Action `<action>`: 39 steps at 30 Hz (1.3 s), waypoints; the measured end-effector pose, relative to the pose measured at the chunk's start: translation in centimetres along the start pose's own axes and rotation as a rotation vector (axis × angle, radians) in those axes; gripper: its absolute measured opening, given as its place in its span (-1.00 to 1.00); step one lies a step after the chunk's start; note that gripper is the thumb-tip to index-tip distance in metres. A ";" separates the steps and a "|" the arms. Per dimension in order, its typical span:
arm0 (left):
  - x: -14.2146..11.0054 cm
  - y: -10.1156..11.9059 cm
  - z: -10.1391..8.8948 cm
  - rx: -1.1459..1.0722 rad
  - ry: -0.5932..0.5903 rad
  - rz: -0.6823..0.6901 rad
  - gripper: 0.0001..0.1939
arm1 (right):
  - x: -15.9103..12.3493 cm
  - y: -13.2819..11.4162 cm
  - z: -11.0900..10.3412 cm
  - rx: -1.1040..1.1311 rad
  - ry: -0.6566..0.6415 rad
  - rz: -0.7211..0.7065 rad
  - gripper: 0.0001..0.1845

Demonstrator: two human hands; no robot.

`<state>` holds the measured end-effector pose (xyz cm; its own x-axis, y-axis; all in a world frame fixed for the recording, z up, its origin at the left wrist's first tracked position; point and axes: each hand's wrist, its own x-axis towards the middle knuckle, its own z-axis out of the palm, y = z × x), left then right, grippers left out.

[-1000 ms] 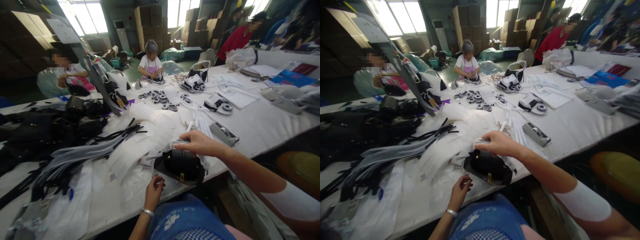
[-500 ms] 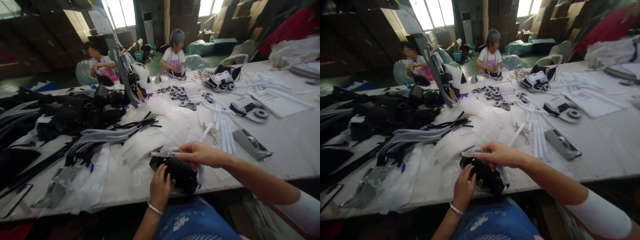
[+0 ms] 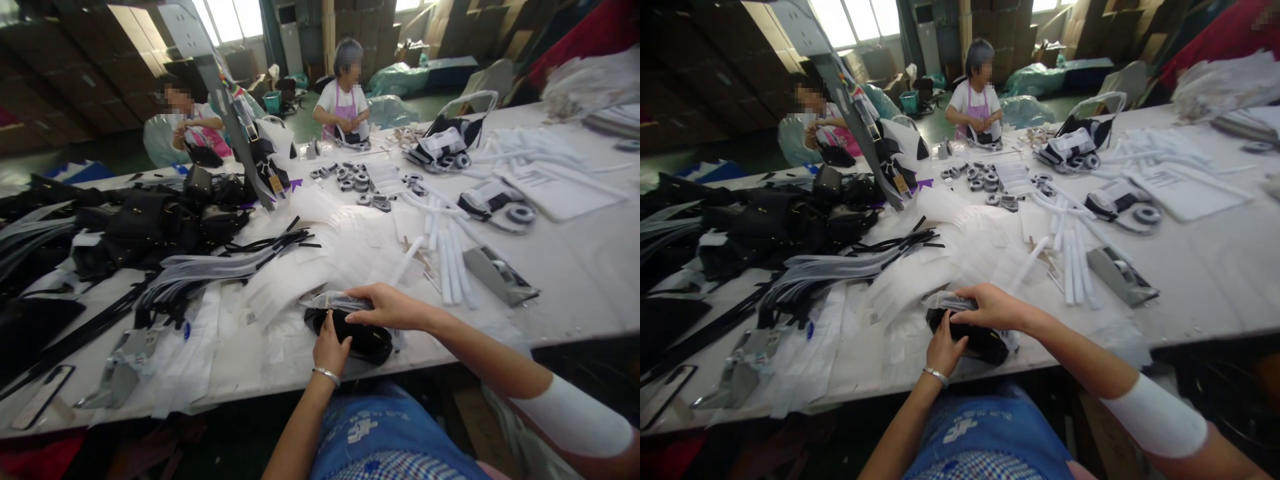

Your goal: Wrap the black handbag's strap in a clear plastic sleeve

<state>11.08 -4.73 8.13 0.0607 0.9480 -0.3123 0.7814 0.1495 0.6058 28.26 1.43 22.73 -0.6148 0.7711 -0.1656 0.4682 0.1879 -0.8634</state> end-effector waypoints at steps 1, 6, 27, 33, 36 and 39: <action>0.2 0.0 -0.1 -0.006 -0.009 0.016 -0.18 | -0.5 0.1 0.1 -0.021 0.032 -0.016 -0.51; 1.1 -0.7 -1.1 0.006 -0.032 0.025 -0.46 | -3.3 1.0 0.8 -0.093 0.173 0.032 -0.34; 3.6 0.8 -3.3 -1.476 -0.403 -0.148 -0.72 | -6.8 1.0 3.7 -0.286 0.558 0.382 -0.39; 2.7 -1.4 -2.9 -1.085 -0.324 -0.036 -0.74 | -7.8 2.3 4.9 -0.233 0.570 0.439 -0.38; 2.4 -3.0 -2.4 -0.859 -0.290 0.025 -0.60 | -8.0 2.6 5.3 -0.231 0.612 0.450 -0.45; 2.2 -4.2 -2.6 -0.628 -0.214 0.130 -0.48 | -8.0 2.7 5.7 -0.249 0.659 0.457 -0.47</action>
<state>6.30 -2.51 6.83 0.3023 0.9025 -0.3066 0.2537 0.2339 0.9386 30.83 -7.74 19.05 0.1295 0.9871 -0.0942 0.7550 -0.1598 -0.6359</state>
